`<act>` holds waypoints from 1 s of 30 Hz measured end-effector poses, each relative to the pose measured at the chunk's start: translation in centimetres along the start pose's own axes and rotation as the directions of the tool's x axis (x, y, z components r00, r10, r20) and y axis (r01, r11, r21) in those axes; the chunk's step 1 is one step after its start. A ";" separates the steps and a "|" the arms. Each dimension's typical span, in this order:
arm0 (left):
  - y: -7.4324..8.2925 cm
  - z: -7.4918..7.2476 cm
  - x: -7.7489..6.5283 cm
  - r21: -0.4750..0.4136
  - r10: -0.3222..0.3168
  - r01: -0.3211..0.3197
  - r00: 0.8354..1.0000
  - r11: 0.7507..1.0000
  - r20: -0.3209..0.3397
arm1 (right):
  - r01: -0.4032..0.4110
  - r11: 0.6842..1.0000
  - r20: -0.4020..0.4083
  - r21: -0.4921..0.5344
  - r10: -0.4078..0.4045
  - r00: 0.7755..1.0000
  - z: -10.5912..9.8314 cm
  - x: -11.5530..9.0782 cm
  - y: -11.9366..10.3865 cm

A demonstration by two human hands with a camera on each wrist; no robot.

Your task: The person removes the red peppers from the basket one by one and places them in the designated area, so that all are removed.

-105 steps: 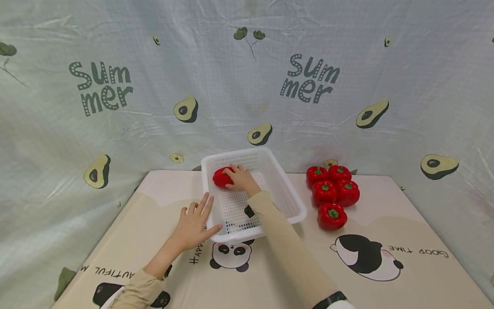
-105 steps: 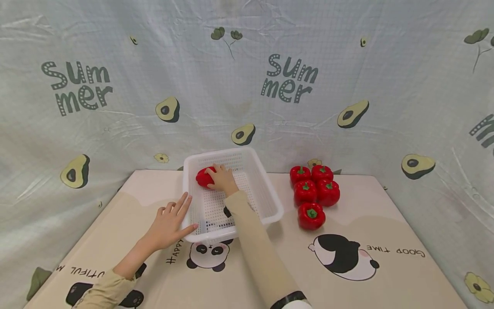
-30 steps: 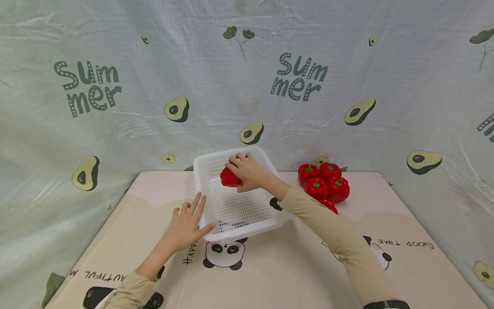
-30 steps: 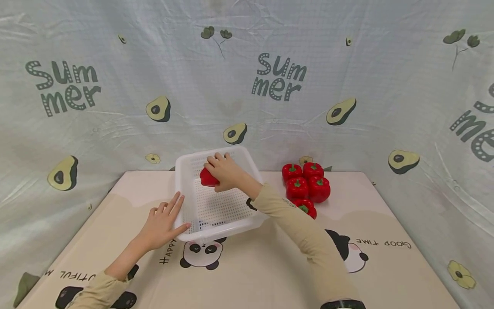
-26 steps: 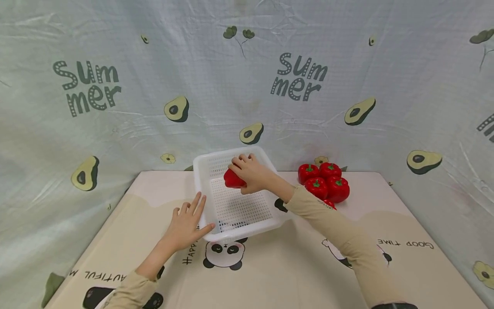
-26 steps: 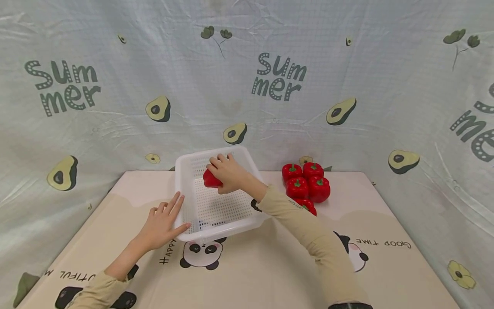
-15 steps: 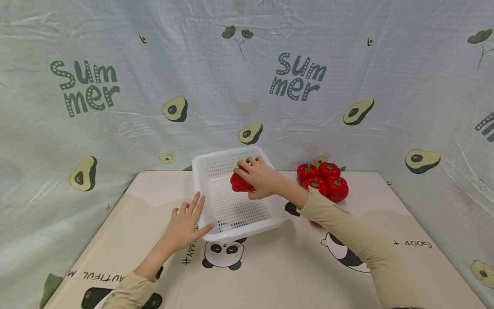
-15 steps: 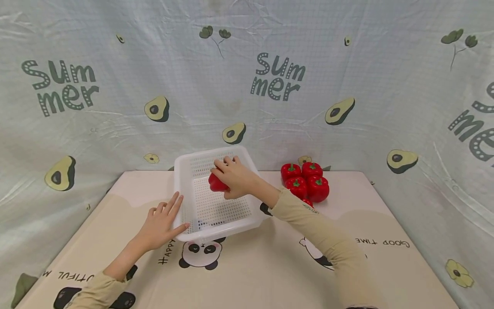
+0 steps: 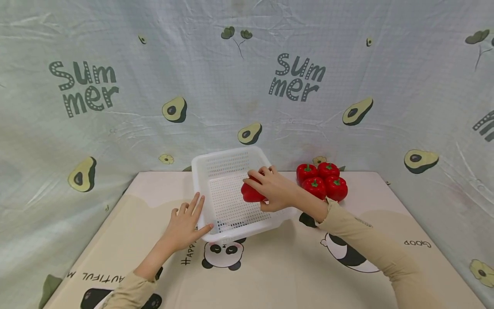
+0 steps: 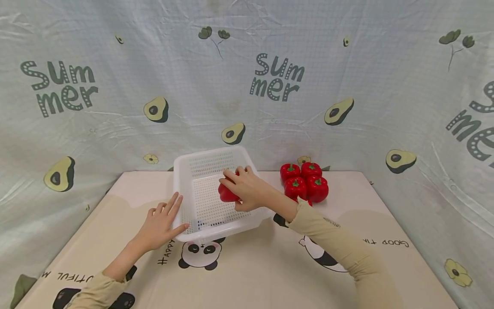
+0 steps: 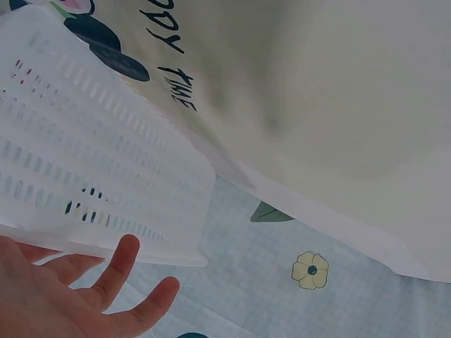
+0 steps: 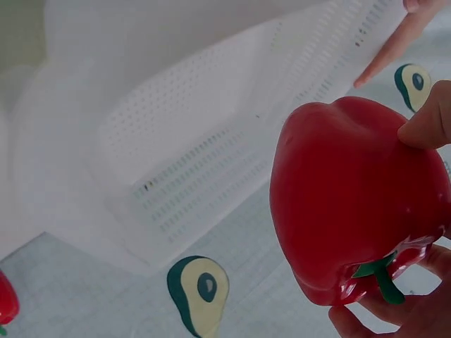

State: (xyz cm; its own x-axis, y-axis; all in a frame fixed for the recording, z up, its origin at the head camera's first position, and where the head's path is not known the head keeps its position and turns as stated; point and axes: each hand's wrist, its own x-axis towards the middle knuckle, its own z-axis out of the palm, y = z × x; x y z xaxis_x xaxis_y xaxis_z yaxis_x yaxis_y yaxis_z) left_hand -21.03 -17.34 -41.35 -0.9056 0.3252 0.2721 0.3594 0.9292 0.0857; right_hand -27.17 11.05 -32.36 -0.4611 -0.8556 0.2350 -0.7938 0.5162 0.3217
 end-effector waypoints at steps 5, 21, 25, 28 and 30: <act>0.0 0.0 0.0 -0.006 0.002 -0.002 1.000 1.000 -0.008 | -0.026 1.000 -0.002 0.001 0.026 1.000 -0.1 -1.5 -0.1; 0.1 0.0 -0.1 -0.009 -0.005 0.005 1.000 1.000 -0.007 | -0.118 0.989 -0.063 0.089 0.124 0.990 -0.7 -6.1 -0.3; 0.1 0.0 -0.1 -0.013 -0.004 0.004 1.000 1.000 -0.016 | -0.154 0.983 -0.068 0.098 0.161 0.985 -0.9 -6.9 -0.1; 0.1 0.0 -0.1 -0.013 -0.001 0.001 1.000 1.000 -0.025 | -0.195 0.975 -0.059 0.107 0.202 0.978 -1.0 -7.6 0.0; 0.1 0.1 -0.1 -0.012 0.000 -0.001 1.000 1.000 -0.028 | -0.222 0.968 -0.049 0.113 0.229 0.972 -1.1 -8.2 0.0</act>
State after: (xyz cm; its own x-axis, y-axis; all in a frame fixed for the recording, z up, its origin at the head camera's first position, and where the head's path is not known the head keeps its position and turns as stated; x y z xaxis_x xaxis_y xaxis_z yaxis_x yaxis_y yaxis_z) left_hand -20.92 -17.30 -41.47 -0.8988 0.3204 0.2991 0.3625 0.9270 0.0966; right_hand -22.99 18.09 -33.27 -0.6108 -0.7117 0.3470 -0.7109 0.6859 0.1557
